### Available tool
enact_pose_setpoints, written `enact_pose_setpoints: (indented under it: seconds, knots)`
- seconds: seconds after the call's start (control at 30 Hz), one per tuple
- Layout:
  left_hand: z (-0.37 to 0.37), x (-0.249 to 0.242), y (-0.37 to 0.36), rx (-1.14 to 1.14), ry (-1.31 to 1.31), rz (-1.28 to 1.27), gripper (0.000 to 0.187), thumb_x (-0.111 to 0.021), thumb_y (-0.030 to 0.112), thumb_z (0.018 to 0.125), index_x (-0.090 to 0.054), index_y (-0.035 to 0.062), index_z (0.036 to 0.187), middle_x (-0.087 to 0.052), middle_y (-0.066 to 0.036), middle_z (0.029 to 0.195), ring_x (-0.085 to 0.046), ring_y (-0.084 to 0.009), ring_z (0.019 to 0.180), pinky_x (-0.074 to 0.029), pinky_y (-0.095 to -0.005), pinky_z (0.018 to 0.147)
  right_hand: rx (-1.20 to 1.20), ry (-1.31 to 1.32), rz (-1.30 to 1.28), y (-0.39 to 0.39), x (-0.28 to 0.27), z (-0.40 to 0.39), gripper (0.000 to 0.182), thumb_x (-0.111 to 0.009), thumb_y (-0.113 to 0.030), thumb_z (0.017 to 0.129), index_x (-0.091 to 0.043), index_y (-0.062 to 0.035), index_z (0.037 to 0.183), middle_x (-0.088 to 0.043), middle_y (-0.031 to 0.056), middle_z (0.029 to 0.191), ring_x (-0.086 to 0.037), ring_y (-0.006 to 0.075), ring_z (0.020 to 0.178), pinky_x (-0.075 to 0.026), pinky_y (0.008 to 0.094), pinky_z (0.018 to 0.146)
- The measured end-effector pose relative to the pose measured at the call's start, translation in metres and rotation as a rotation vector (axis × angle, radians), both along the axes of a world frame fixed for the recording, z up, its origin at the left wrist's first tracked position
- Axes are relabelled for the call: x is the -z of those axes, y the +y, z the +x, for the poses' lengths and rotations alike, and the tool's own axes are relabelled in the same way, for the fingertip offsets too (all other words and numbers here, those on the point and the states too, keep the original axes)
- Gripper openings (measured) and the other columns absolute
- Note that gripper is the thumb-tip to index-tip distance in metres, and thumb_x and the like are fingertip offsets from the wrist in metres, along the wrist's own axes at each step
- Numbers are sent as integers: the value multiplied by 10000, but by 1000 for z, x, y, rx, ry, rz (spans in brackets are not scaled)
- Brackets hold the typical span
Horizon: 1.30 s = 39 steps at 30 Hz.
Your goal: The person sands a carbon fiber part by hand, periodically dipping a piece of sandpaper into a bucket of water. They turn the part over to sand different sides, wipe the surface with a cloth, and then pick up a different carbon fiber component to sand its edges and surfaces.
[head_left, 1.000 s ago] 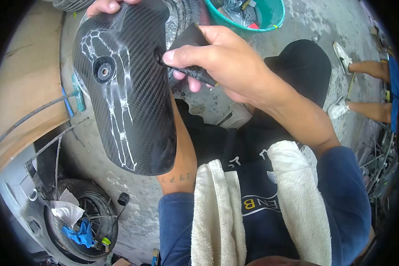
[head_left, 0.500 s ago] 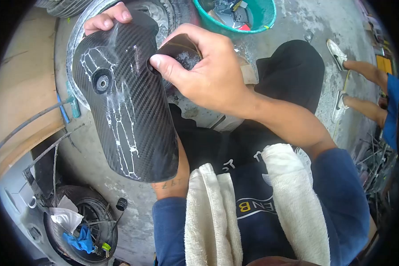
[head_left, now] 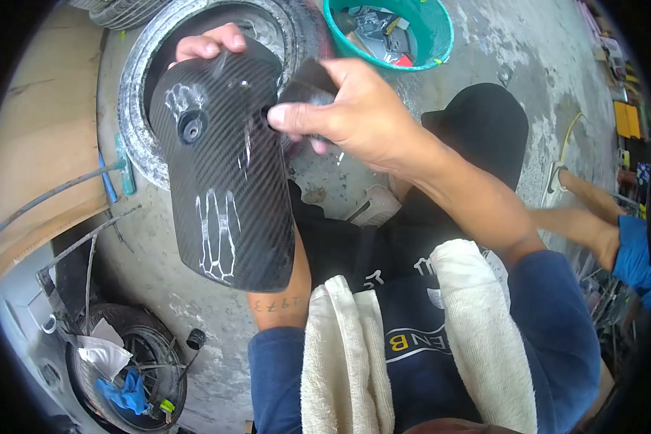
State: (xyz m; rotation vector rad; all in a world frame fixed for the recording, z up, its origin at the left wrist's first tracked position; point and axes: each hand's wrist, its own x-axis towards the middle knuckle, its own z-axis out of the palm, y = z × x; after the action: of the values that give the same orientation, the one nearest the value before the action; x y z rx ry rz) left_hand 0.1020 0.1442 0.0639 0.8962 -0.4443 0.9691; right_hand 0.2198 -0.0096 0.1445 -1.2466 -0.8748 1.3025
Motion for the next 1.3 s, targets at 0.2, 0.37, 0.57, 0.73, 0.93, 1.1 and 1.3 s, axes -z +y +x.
enact_pose_setpoints:
  seconds: [0.2, 0.37, 0.57, 0.73, 0.93, 1.1, 1.3]
  knots:
    - [1, 14, -15, -243, -10, -78, 279, -538, 228, 962, -498, -13, 1098, -528, -193, 1051, -513, -304, 1053, -380, -404, 1071, 45, -284, 18, -6, 4, -4, 188, -724, -107, 795, -656, 23, 915, -653, 26, 740, -528, 59, 586, -450, 267, 550]
    - [12, 2, -34, -151, 8, 43, 222, -507, 236, 972, -514, 41, 1077, -517, -141, 1073, -481, -282, 1062, -373, -399, 1033, 39, -196, 95, 0, 12, -4, 183, -727, -84, 804, -650, 16, 936, -670, 26, 791, -611, 119, 653, -511, 296, 640]
    - [11, 0, -60, 63, -32, -381, 325, -617, 203, 907, -491, 31, 1153, -513, -169, 1113, -553, -298, 1053, -499, -369, 914, 66, -160, 158, -1, -27, 3, 215, -734, -90, 795, -654, 37, 948, -684, 58, 833, -628, 94, 760, -517, 266, 738]
    - [1, -15, -54, -116, 85, -456, 198, -488, 223, 961, -535, 60, 1063, -575, -110, 1040, -533, -227, 1058, -340, -388, 1070, -124, -514, 382, -6, -42, 13, 389, -627, -380, 887, -661, -68, 1117, -662, 185, 1083, -634, 337, 986, -499, 428, 850]
    - [-11, -8, -53, -140, 105, -325, 203, -473, 224, 965, -538, 58, 1063, -577, -111, 1035, -533, -227, 1054, -329, -394, 1074, 18, -215, 234, -10, -7, -13, 209, -705, -90, 788, -658, 40, 945, -666, 58, 788, -590, 89, 705, -504, 276, 676]
    - [-20, -5, -42, -192, 116, -225, 208, -462, 225, 969, -541, 57, 1064, -579, -113, 1030, -533, -226, 1052, -320, -399, 1077, -15, -252, 99, -7, -1, -10, 178, -722, -87, 761, -649, 32, 872, -643, 53, 714, -577, 75, 587, -464, 258, 529]
    - [-26, -7, -38, -204, 130, -147, 216, -447, 226, 973, -544, 56, 1064, -582, -114, 1025, -533, -225, 1048, -309, -405, 1081, -208, -707, 39, -2, 4, -9, 234, -605, -258, 861, -681, -38, 887, -650, 166, 729, -596, 314, 615, -476, 417, 581]
